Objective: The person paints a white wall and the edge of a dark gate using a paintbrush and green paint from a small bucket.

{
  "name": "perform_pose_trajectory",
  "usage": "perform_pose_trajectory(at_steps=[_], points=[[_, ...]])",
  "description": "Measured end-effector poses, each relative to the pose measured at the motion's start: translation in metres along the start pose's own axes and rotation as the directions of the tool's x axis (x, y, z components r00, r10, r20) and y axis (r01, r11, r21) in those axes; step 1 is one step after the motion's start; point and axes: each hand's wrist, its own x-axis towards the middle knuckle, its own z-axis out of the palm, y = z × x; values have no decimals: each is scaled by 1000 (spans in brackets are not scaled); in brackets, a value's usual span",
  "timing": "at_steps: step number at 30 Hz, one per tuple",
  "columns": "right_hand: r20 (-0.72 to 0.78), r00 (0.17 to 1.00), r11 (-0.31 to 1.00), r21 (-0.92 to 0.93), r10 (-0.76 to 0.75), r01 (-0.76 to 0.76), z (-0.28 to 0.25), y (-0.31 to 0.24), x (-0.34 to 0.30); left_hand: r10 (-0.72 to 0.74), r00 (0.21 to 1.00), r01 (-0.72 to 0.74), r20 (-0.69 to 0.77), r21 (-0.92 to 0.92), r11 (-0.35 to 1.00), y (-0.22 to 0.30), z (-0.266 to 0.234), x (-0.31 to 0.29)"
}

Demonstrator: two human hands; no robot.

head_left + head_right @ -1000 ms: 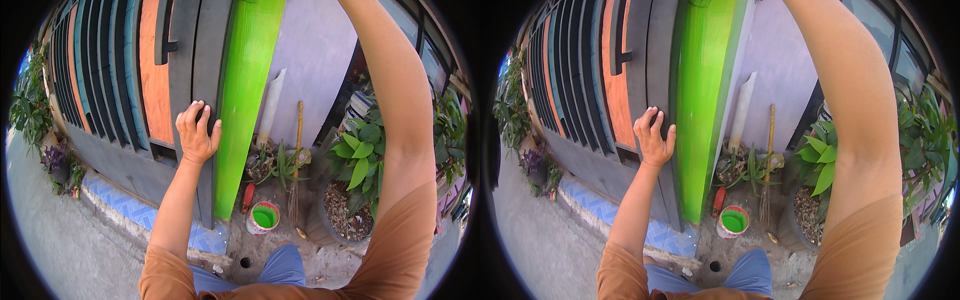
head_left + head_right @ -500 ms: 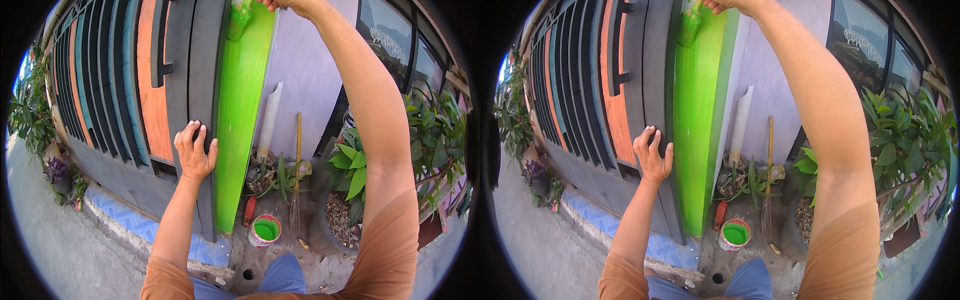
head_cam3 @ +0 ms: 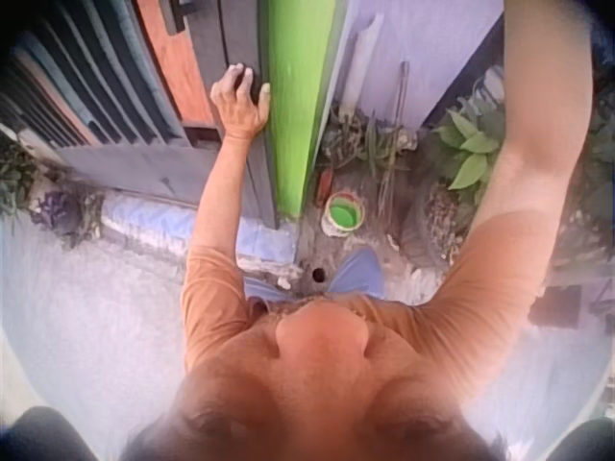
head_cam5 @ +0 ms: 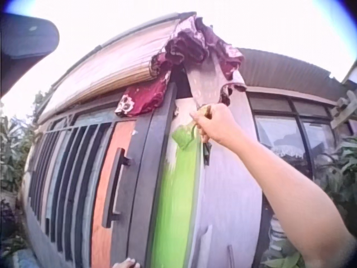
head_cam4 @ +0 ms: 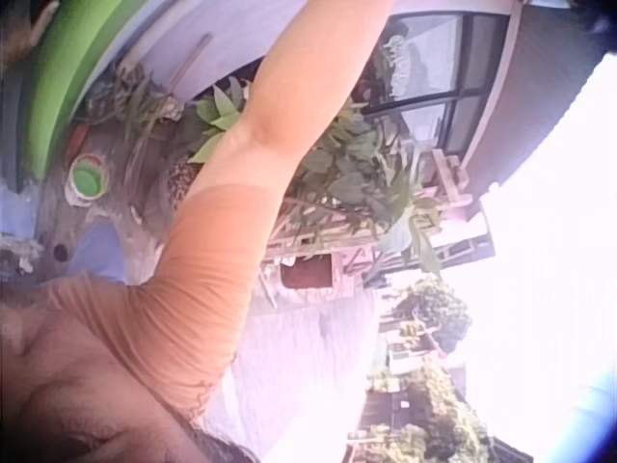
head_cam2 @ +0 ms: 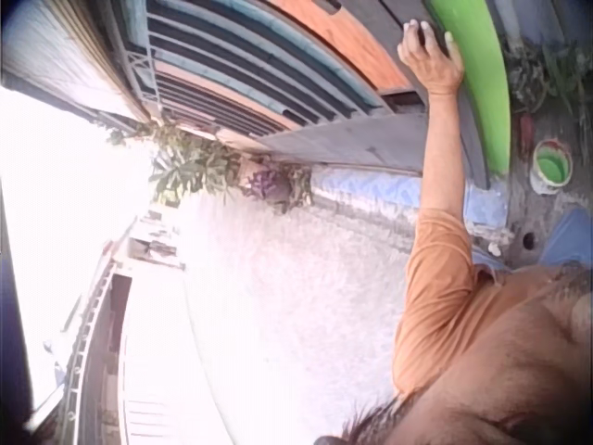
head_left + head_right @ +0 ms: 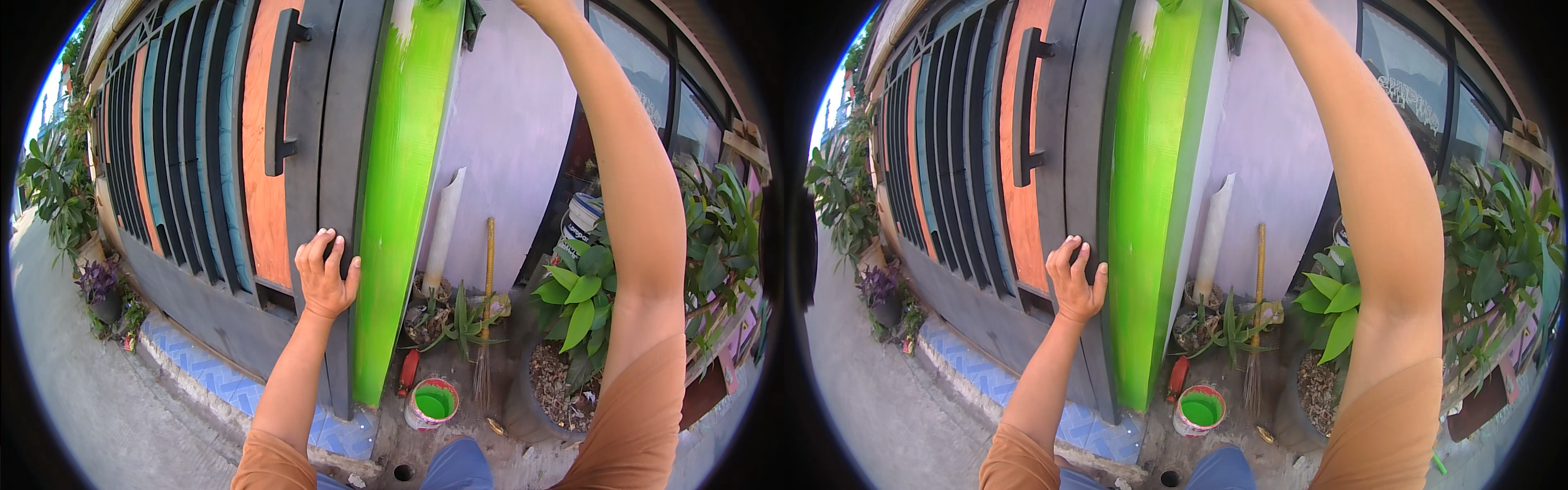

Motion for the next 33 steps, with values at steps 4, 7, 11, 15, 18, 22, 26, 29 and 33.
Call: perform_pose_trajectory(at_steps=[4, 7, 11, 15, 18, 22, 26, 29, 33], points=[[40, 839, 770, -376, -542, 515, -2, -21, -24, -10, 1000, 10, 0, -10, 1000, 1, -1, 0], [153, 777, 642, -478, -611, 599, 9, -18, -35, -11, 1000, 11, -14, 0, 1000, 1, 0, 2], [282, 818, 564, -611, -501, 556, 28, 2, -36, -14, 1000, 14, -13, -5, 1000, -1, 1, 1], [260, 799, 532, -629, -542, 566, 43, 26, -25, -15, 1000, 15, -23, -14, 1000, 2, 4, 1], [239, 813, 514, -672, -531, 533, 55, 33, -18, -19, 1000, 19, -15, -12, 1000, 0, 2, 1], [199, 816, 540, -661, -543, 521, 66, 43, -5, -11, 1000, 11, -16, -14, 1000, -1, 0, 1], [156, 830, 631, -580, -535, 515, 73, 54, -7, -12, 1000, 12, -12, -16, 1000, 1, 0, 1], [222, 864, 613, -627, -452, 481, 75, 50, -32, -15, 1000, 15, -19, 1, 1000, 3, 2, 3], [349, 794, 435, -692, -498, 577, 81, 40, -89, -8, 1000, 8, -14, -4, 1000, -2, 0, 1]])
